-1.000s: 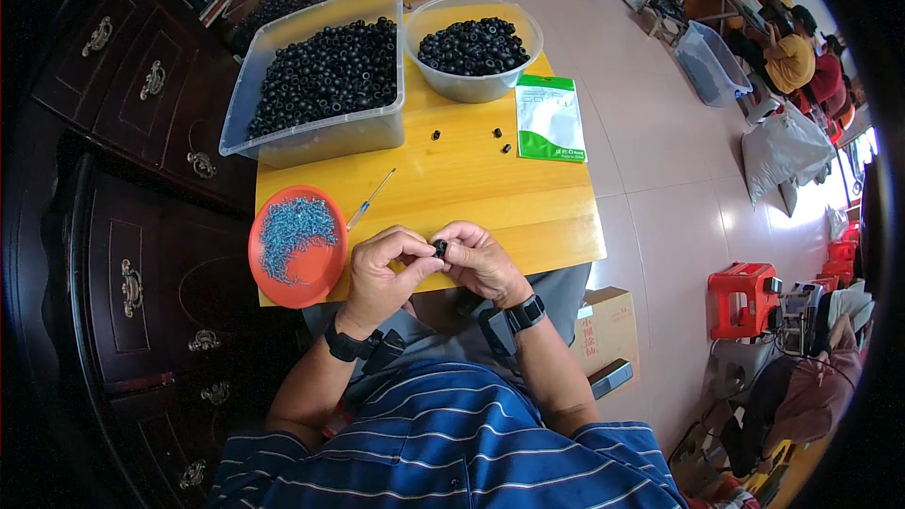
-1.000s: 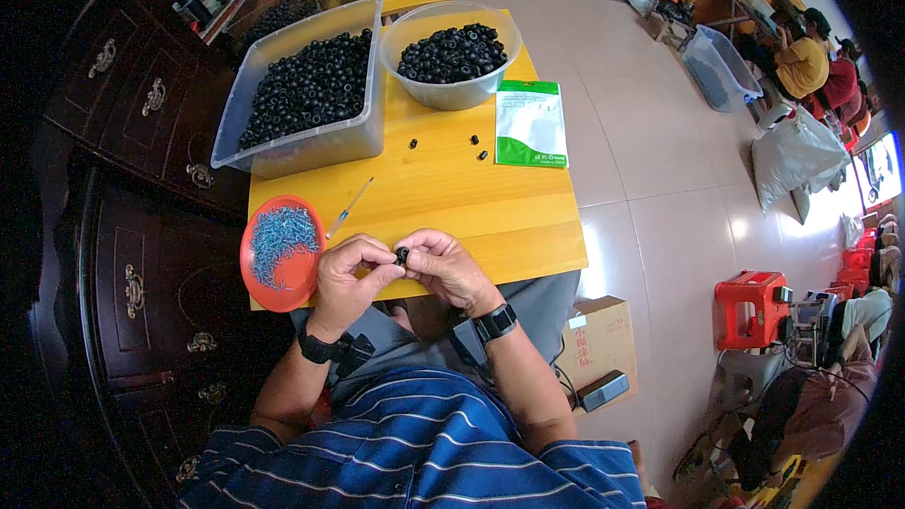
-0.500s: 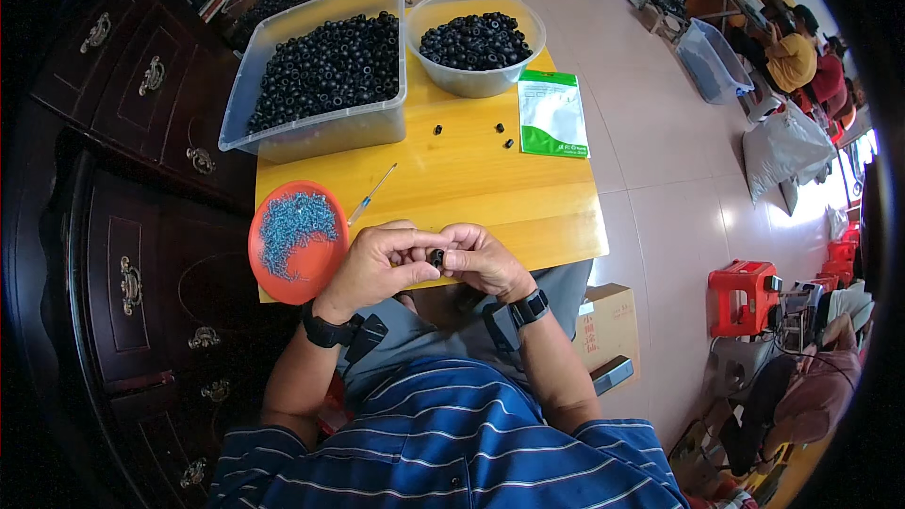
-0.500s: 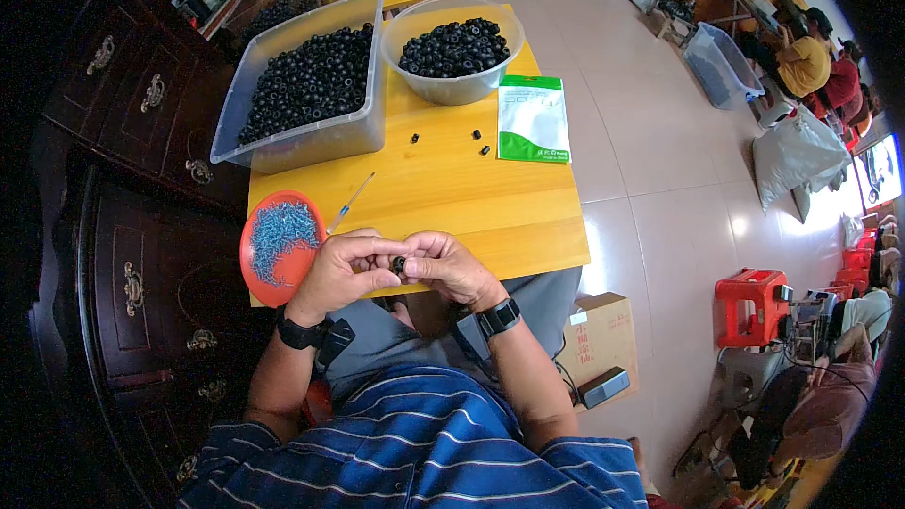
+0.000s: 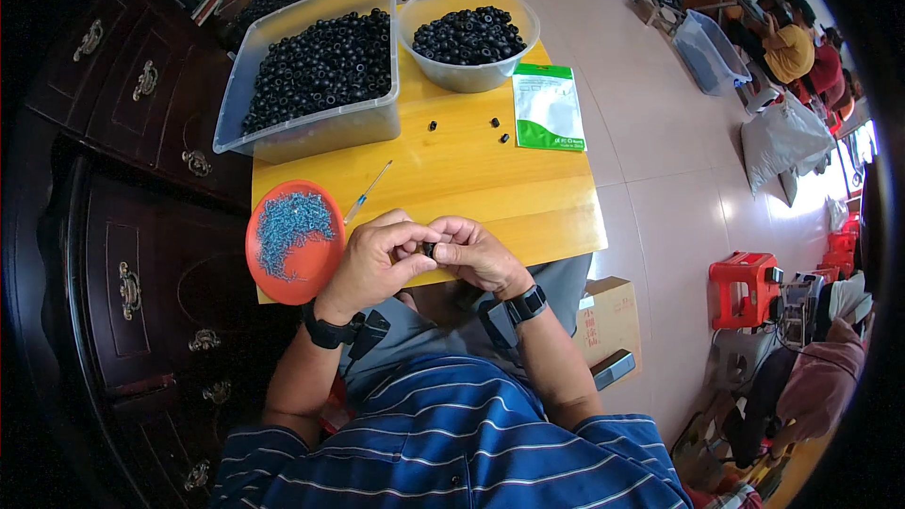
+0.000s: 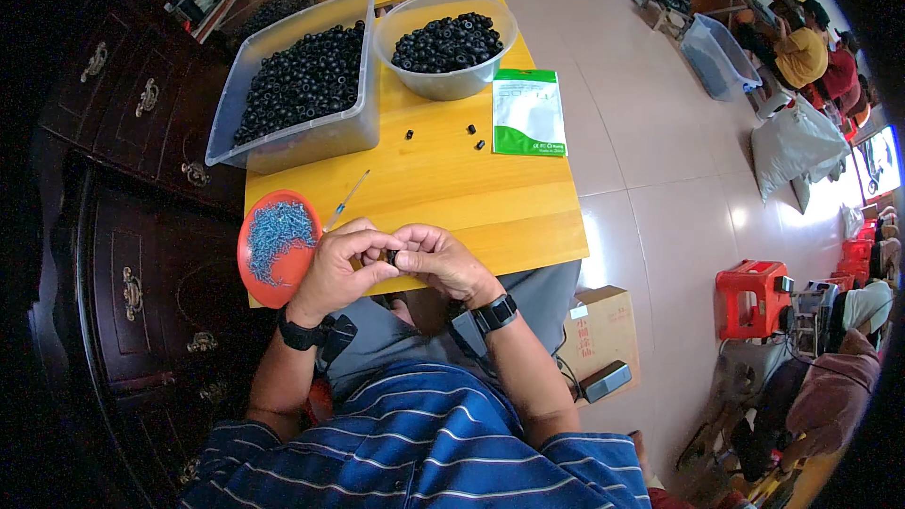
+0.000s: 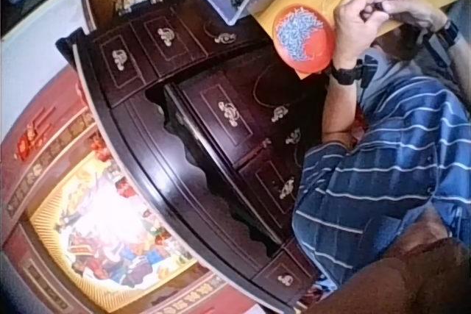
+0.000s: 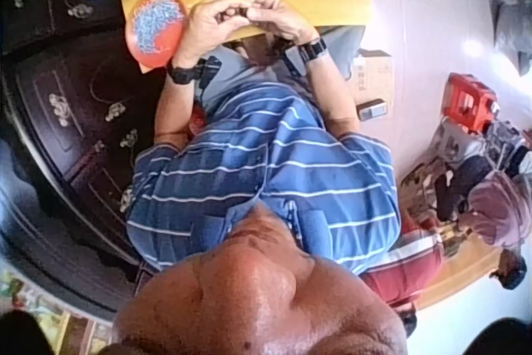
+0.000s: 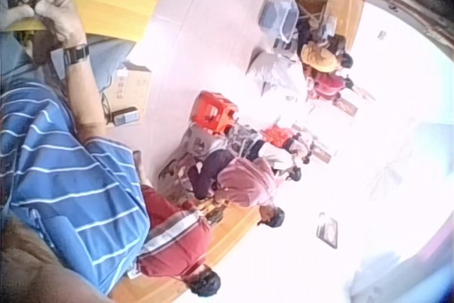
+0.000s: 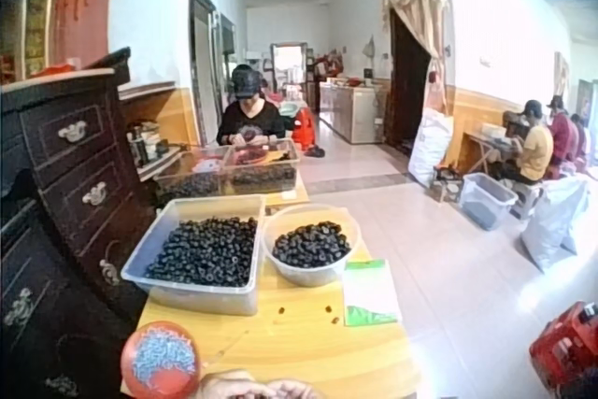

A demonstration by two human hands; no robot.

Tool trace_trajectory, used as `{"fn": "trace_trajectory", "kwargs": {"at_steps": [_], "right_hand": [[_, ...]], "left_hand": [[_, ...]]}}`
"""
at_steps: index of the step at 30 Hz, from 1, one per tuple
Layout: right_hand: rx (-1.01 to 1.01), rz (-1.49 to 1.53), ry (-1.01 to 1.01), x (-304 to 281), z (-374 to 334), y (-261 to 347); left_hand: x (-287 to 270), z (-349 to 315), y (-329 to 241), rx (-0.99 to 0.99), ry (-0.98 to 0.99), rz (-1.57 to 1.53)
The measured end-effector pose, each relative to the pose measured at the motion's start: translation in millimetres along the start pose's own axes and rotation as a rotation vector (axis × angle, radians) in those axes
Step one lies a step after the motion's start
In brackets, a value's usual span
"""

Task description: The recorder inserts small blue pins into black plastic components at a table in a workshop setting.

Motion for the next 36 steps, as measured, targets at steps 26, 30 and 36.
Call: {"fn": "trace_trajectory", "kwargs": {"at_steps": [26,30,36], "right_hand": [[-0.021,0.128,-0.045,1.4,3.4,2.1],[-0.029,0.115,-0.035,-5.3,3.0,-0.5],[-0.09,0.068,-0.027,-6.2,3.4,-0.5]], "left_hand": [[7.5,-6.5,-5.2,0.048,-0.03,0.17],[9.9,-4.9,-6.1,0.038,-0.04,0.154],[10.4,-2.8,-7.2,0.062,-0.092,0.157]]}}
Point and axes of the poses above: each hand's wrist, its own z-axis towards the middle knuckle, its own x-axis out of the palm, y = z × x, the point moved 4 cm from there along z, towards the middle knuckle, and after that the axes turned 6 degrees about y, right-handed, at the moved point
